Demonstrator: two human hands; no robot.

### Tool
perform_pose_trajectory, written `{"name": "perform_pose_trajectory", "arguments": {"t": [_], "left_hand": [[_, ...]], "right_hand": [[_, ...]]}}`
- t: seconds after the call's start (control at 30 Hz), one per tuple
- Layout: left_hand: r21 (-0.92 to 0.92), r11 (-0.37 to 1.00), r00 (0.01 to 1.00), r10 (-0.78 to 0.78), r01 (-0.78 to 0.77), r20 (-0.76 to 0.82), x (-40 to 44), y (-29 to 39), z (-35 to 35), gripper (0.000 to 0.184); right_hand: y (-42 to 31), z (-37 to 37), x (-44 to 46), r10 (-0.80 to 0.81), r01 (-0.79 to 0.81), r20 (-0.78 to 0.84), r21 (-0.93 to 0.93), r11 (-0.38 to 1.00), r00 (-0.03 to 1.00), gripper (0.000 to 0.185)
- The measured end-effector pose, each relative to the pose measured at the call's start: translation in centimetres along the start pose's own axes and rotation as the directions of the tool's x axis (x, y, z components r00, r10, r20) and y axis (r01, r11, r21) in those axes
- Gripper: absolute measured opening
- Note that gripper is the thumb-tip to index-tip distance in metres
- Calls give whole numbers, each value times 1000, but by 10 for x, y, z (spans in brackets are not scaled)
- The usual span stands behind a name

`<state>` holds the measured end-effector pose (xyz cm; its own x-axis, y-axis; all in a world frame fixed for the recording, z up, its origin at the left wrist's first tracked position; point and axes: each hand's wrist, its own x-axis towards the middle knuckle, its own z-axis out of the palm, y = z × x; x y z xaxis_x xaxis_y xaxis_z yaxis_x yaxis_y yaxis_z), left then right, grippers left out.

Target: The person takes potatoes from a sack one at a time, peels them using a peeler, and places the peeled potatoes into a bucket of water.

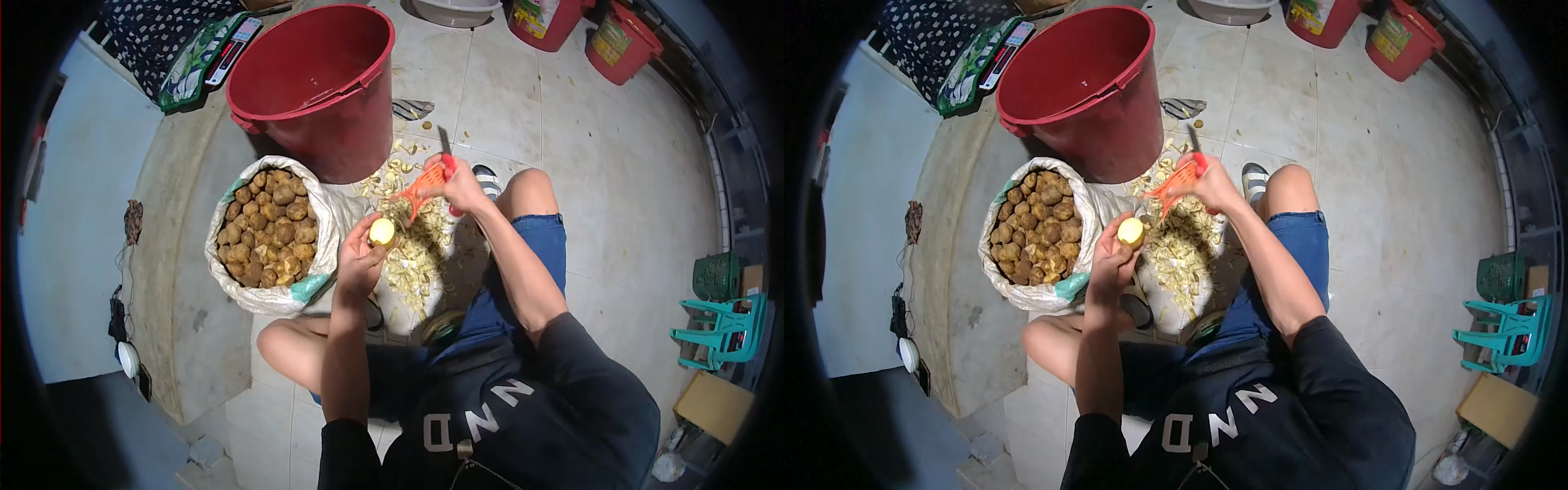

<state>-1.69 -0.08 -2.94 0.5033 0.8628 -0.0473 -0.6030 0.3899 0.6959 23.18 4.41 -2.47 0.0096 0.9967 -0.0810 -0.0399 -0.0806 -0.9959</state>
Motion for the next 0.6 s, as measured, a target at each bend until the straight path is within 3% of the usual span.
{"name": "perform_pose_trajectory", "arguments": {"t": [0.03, 0.1, 0.13, 0.17, 0.23, 0.27, 0.3, 0.37, 0.43, 0.5, 0.57, 0.6], "left_hand": [[-33, 999, 998, -30, 28, -47, -1, 3, 5, 58], [18, 1000, 999, 1, -1, -34, 1, -5, -4, 58], [70, 997, 999, 33, -32, -14, 2, -9, -8, 58], [69, 997, 999, 31, -30, -14, 0, -12, -13, 58], [63, 997, 999, 44, -43, -21, 1, -7, -16, 58], [20, 998, 998, 54, -53, -31, 1, -8, -16, 57], [19, 999, 998, 50, -50, -35, -2, -7, -15, 57], [79, 996, 999, 37, -36, -7, 2, -8, -11, 55], [35, 999, 999, 38, -37, -31, 1, -12, -14, 55], [-1, 999, 997, 51, -51, -60, 4, -10, -18, 55], [55, 998, 999, 26, -24, -31, 1, -10, -17, 55], [44, 998, 999, 43, -43, -9, 1, -11, -17, 56]], "right_hand": [[-7, 10, -5, 1, -1, 1, 0, 1000, 1000, 43], [-16, 25, -15, -220, 259, 204, -187, 948, 954, 43], [-5, 17, -6, -119, 154, 147, -261, 953, 982, 42], [-4, 10, -6, -117, 152, 145, -262, 953, 982, 42], [-14, 5, -2, 3, -4, -11, -94, 996, 1000, 43], [-13, 9, -7, -50, 59, 98, -88, 994, 994, 43], [-21, 22, -15, -51, 37, 186, 76, 996, 981, 43], [-17, 23, -11, -90, 92, 181, -1, 996, 979, 43], [-5, 5, 1, 15, -21, -63, -86, 996, 998, 44], [-9, 7, -2, 3, -7, -48, -87, 996, 999, 44], [-15, 26, -15, -193, 204, 174, -47, 978, 966, 43], [-6, 19, -9, -149, 174, 157, -161, 971, 976, 42]]}}
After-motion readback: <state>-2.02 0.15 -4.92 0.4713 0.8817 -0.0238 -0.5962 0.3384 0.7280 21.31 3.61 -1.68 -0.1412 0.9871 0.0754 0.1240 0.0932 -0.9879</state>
